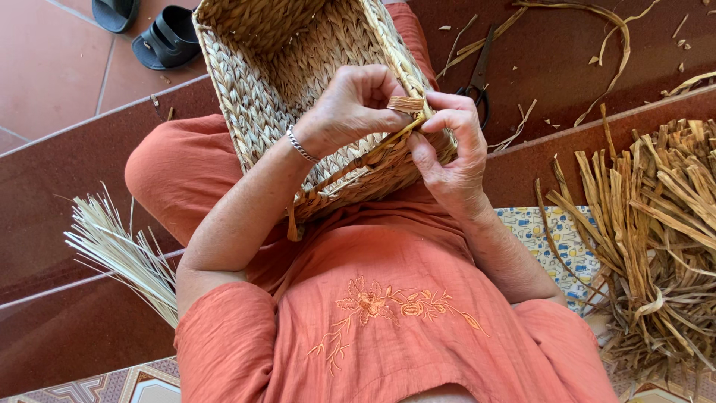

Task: The person weaves a rectangular basket using dried plant fibers, trimming excess strands with scissors and tucking ends into the weave to finish the edges.

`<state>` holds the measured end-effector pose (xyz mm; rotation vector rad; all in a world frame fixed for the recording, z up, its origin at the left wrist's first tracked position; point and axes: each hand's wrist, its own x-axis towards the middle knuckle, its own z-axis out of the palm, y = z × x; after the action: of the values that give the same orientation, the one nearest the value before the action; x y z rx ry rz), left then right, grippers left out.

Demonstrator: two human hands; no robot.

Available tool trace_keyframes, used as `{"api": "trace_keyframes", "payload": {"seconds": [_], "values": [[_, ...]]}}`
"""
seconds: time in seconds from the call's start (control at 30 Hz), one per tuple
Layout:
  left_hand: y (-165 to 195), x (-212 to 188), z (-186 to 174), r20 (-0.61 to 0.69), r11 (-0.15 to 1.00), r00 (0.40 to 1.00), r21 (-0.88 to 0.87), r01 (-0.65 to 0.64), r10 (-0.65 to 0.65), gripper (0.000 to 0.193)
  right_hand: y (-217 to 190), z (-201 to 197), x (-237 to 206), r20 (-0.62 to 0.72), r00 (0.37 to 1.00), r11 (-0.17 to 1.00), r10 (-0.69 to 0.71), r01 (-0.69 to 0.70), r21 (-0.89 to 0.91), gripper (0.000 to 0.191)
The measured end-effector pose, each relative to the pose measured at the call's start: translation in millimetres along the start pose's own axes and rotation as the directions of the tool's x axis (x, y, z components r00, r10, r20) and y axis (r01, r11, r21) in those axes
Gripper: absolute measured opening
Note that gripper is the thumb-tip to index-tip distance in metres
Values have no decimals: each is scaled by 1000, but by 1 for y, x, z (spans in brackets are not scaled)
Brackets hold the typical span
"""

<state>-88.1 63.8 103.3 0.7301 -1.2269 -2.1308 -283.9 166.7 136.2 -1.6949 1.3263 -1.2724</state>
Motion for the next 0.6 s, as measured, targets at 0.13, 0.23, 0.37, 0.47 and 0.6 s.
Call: {"api": "trace_keyframes", "payload": {"seconds": [0.13,0.23,0.37,0.47,0.6], "values": [[5,-11,-3,-69,992,991,-70,106,-110,21,-9,-4,5,5,997,993,-80,80,-81,29],[-3,-14,3,-64,998,997,-41,49,-52,20,-19,-10,6,14,977,915,-215,206,-347,30],[-10,-17,10,-67,999,997,-13,37,-38,18,-25,-14,9,68,948,806,-311,300,-511,25],[-4,-25,17,-81,998,996,63,30,-25,19,-23,-16,10,85,928,806,-363,358,-470,22],[6,-41,39,-134,951,965,247,-187,225,36,-21,-19,0,-38,984,963,-177,165,-212,15]]}}
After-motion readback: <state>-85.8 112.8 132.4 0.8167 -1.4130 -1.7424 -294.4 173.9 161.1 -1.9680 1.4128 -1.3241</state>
